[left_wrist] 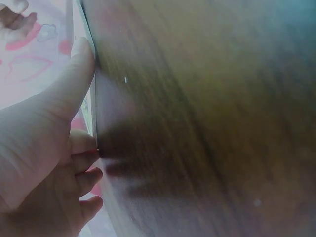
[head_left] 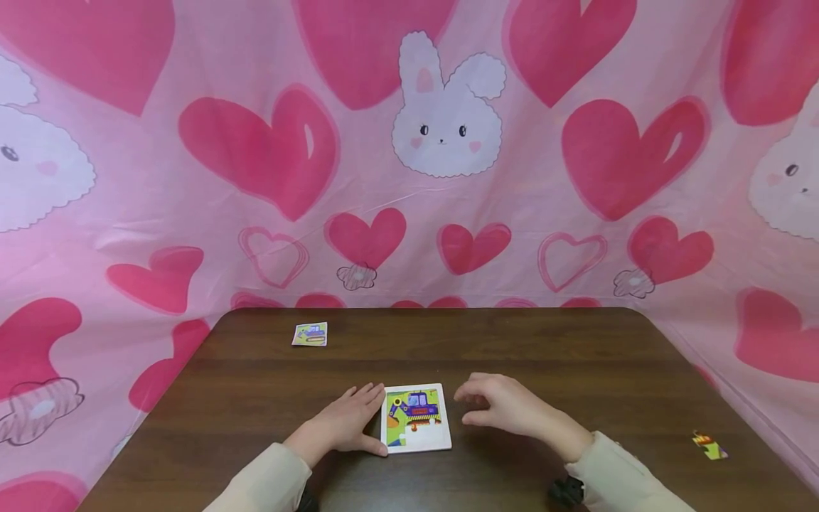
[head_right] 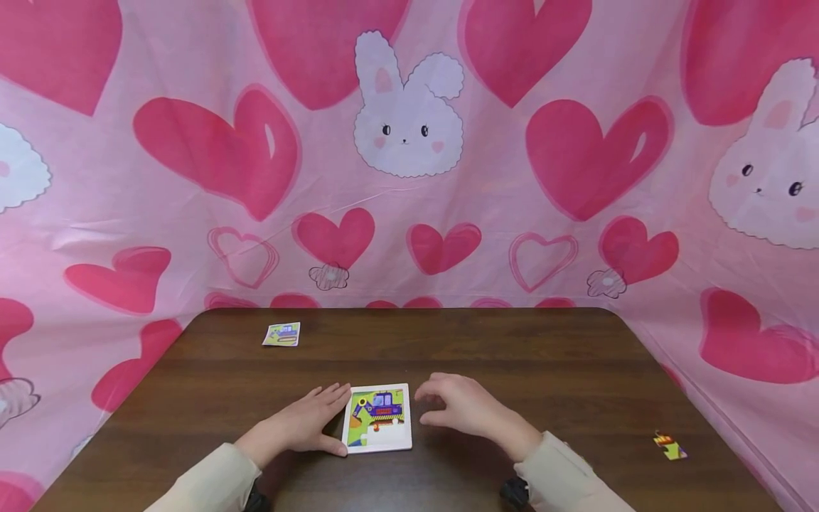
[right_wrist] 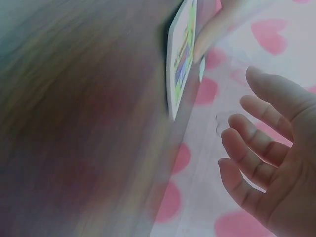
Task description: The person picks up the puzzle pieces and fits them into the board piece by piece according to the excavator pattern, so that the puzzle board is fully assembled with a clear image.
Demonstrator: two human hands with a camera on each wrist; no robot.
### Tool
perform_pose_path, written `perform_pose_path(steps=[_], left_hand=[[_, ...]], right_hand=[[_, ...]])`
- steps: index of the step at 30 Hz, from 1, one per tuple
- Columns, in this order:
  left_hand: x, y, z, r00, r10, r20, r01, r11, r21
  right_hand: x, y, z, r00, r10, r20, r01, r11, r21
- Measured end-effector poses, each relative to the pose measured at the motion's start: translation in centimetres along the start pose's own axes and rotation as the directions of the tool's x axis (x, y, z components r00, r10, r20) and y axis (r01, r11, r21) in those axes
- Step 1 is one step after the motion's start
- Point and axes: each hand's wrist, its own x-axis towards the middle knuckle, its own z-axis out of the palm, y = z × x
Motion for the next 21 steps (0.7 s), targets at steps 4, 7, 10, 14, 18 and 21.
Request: perform_pose_path(steps=[4,7,10,14,18,21], left_hand=[[0.0,-0.1,0.1,1.0,-0.002,0.004,0.002,1.0,-0.005],[0.1,-0.3,0.3,1.0,0.001,0.003,-0.001,1.0,-0.001],[0.2,-0.4,0.5,1.0,0.001,0.004,-0.001,1.0,0.0],[0.2,-0.4,0.5,1.0,-0.005,0.008,0.005,1.0,-0.009],[0.2,-0.4,0.5,1.0,-0.008,0.008,0.008,1.0,-0.014],[0.2,-0.3,0.4,1.0,-0.004,0.007,0.005,1.0,-0.009]], right_hand=[[-1.8,1.4,-0.5,0.999,0.007,-0.039,-0.007,1.0,0.008],[-3.2,2.4,-0.8,0.997,0.007,-0.078,-0.006,1.0,0.021],[-4.7,3.3,-1.1,0.994,0.012,-0.113,-0.008,0.999,0.035],[-6.6,4.2,-1.7,0.991,0.034,-0.131,-0.026,0.997,0.068],[-8.6,5.2,-2.3,0.988,0.022,-0.154,-0.009,0.997,0.081],[-10.1,6.2,-2.6,0.984,-0.006,-0.178,0.016,0.998,0.055]])
